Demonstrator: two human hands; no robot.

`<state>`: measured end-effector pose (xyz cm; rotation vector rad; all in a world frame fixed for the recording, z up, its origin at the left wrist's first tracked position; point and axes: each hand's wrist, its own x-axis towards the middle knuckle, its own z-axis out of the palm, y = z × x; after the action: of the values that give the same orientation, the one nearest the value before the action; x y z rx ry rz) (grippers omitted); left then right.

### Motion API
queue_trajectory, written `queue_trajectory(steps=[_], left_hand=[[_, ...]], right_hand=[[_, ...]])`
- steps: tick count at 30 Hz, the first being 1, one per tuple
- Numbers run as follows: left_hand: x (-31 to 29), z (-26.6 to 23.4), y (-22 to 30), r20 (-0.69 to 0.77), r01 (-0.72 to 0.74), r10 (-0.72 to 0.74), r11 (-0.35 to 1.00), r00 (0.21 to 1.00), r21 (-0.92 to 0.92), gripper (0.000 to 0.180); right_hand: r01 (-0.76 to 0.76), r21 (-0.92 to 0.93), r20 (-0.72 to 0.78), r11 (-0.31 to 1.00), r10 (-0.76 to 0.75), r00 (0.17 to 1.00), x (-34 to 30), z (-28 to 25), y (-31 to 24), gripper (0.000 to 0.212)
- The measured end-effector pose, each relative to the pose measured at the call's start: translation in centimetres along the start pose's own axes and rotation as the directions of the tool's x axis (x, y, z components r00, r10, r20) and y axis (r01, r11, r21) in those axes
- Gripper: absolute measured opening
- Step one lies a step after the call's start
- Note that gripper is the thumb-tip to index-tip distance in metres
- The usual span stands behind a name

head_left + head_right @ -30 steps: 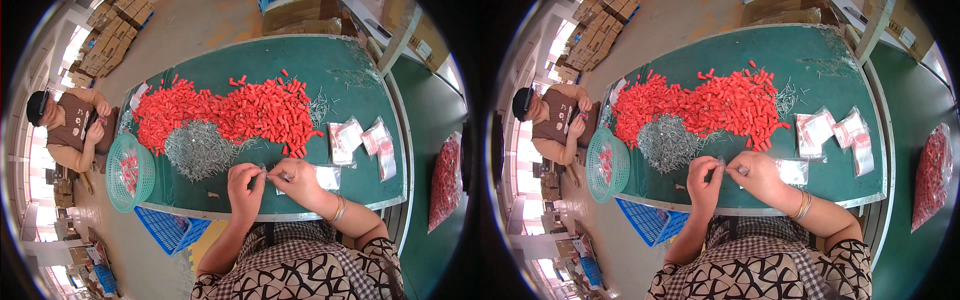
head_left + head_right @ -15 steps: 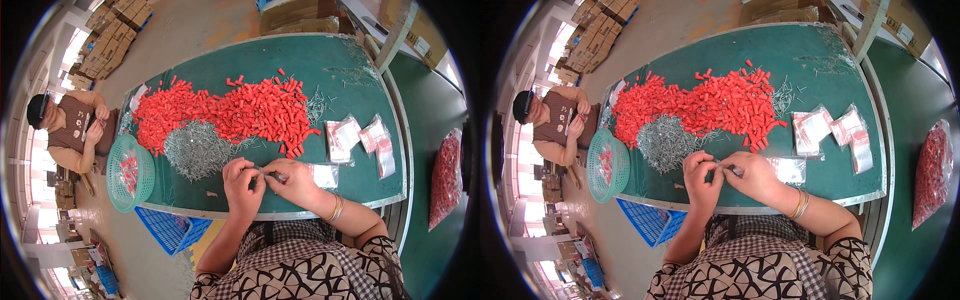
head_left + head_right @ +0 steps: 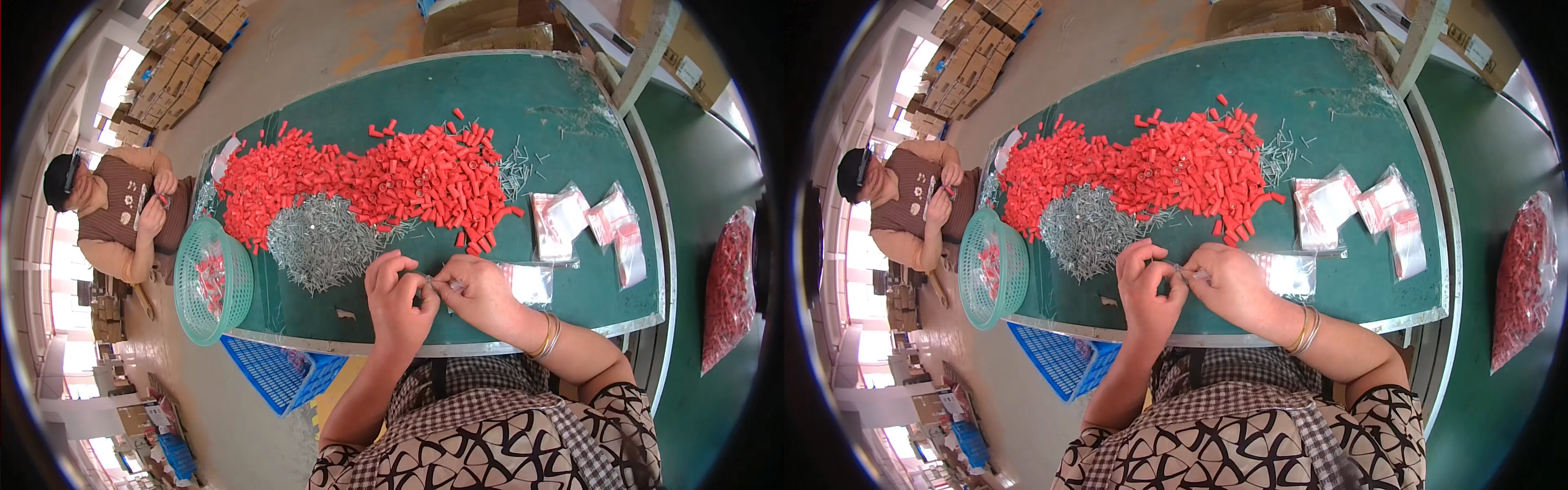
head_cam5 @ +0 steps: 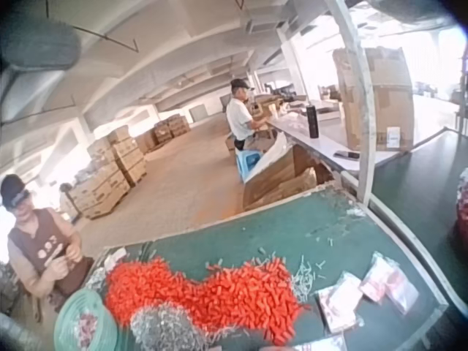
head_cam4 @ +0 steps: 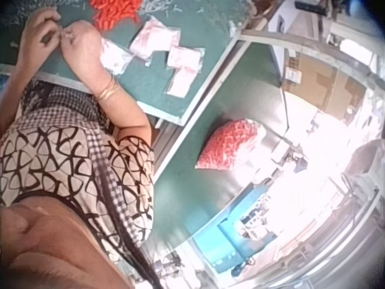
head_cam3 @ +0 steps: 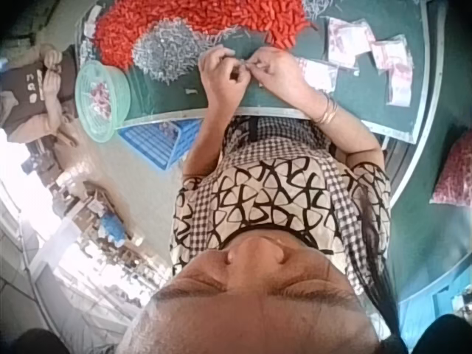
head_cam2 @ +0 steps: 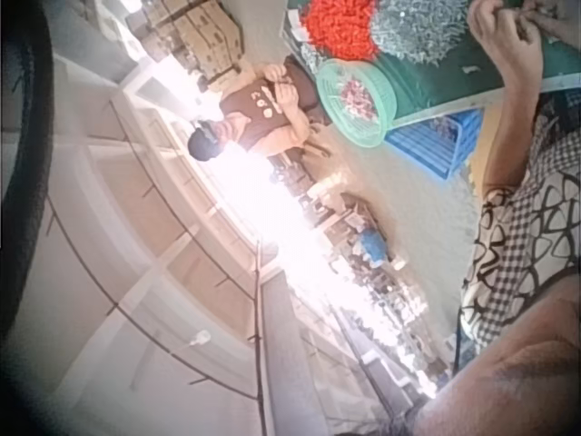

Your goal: The person picks up a screw and a red plastic anchor by hand, places them into a small plastic bag, and then drops the filled bag into a green basket.

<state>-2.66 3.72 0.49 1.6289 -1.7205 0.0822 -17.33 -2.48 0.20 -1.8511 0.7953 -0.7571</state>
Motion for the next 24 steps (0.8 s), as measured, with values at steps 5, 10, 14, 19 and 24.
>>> queue_trajectory(steps=[5, 10, 14, 19, 24], left_hand=[[0.1, 0.4, 0.3, -0.035, 0.012, -0.010, 0.999, 0.999, 0.037, 0.020], [-0.1, 0.3, -0.4, -0.006, 0.060, -0.060, 0.997, 0.998, -0.040, 0.019], [-0.2, 0.2, -0.2, 0.023, 0.073, -0.072, 0.996, 0.997, -0.050, 0.019], [-0.1, 0.3, 0.2, -0.011, 0.028, -0.028, 0.999, 1.000, 0.020, 0.018], [-0.5, -0.1, -0.6, 0.055, 0.167, -0.162, 0.978, 0.985, -0.124, 0.016]], right_hand=[[-0.030, -0.016, -0.028, 0.999, 0.029, 0.999, 0.0, 0.1, -0.2, 0.007], [-0.368, 0.245, 0.139, 0.897, 0.343, 0.929, 0.4, -0.4, -0.8, 0.006], [-0.219, 0.174, 0.066, 0.960, 0.210, 0.975, 0.0, 0.1, -0.2, 0.008], [-0.021, -0.004, -0.058, 1.000, 0.020, 0.998, 0.0, 0.4, -0.2, 0.014], [-0.505, 0.256, 0.184, 0.825, 0.471, 0.863, 0.6, -1.1, -1.9, 0.010]])
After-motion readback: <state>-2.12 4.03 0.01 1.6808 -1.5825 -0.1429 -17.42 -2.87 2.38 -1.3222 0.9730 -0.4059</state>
